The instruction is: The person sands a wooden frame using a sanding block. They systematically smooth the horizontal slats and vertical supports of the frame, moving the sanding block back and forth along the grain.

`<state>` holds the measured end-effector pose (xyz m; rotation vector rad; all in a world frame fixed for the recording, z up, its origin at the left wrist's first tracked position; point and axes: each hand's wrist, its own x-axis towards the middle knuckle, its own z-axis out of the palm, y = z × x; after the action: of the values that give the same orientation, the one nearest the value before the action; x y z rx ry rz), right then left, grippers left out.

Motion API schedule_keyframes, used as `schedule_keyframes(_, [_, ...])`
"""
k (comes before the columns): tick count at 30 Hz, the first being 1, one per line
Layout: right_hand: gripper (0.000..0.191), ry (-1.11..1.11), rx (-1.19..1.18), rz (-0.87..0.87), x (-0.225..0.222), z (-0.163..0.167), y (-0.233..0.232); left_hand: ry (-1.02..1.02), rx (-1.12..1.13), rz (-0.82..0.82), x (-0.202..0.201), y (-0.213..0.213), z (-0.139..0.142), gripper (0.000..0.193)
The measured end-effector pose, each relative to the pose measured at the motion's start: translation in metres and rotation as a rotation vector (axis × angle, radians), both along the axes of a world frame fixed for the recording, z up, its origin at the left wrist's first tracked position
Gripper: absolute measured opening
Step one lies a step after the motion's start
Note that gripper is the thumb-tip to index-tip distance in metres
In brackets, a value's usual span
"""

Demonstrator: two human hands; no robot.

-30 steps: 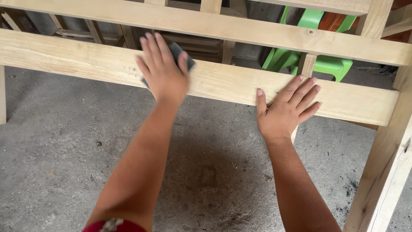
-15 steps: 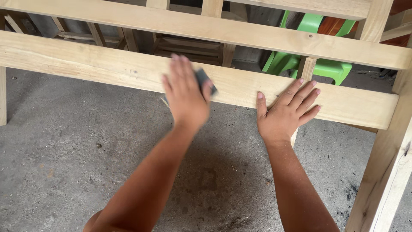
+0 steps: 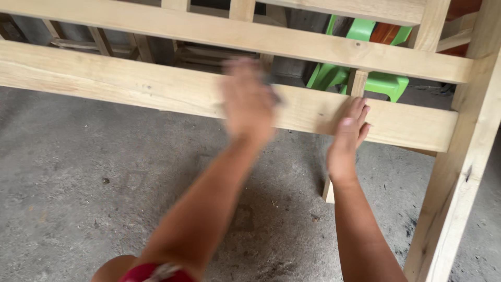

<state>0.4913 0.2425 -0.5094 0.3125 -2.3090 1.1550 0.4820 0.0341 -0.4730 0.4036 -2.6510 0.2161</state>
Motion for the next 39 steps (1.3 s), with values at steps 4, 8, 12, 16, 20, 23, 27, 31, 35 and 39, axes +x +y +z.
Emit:
schedule_keyframes(4, [0.082, 0.118, -0.607, 0.273, 0.009, 0.004, 0.017, 0.155, 0.247, -0.656, 0.003, 0.118, 0.008, 0.071])
schedule_keyframes(8, [0.087, 0.091, -0.609, 0.192, 0.016, 0.014, 0.016, 0.114, 0.039, -0.707, -0.001, 0.091, -0.001, 0.066])
schedule_keyframes(12, [0.09, 0.052, -0.377, 0.047, 0.023, 0.022, 0.004, 0.223, 0.079, -0.398, 0.02, -0.081, -0.011, 0.064])
schedule_keyframes(16, [0.09, -0.024, -0.282, 0.014, 0.023, 0.029, 0.001, 0.518, 0.237, -0.175, 0.047, -0.218, -0.012, 0.06])
schedule_keyframes(20, [0.094, -0.08, -0.23, 0.051, 0.019, 0.032, 0.009, 0.806, 0.307, -0.035, 0.031, -0.188, -0.026, 0.055])
schedule_keyframes(23, [0.099, -0.082, -0.272, 0.168, 0.017, 0.032, 0.018, 0.716, 0.362, -0.276, 0.009, -0.089, -0.042, 0.056])
schedule_keyframes(27, [0.102, -0.107, -0.401, 0.284, 0.019, 0.033, 0.03, 0.572, 0.324, -0.734, -0.003, 0.055, -0.035, 0.052])
schedule_keyframes(31, [0.101, -0.097, -0.465, 0.348, 0.023, 0.037, 0.035, 0.481, 0.028, -0.989, -0.007, 0.101, -0.036, 0.062])
schedule_keyframes(35, [0.097, -0.11, -0.383, 0.256, 0.027, 0.035, 0.034, -0.038, -0.221, -0.972, -0.008, 0.016, -0.024, 0.063])
schedule_keyframes(39, [0.084, 0.013, -0.342, 0.075, 0.029, 0.012, 0.038, -0.473, -0.248, -0.595, 0.039, -0.116, 0.019, 0.091])
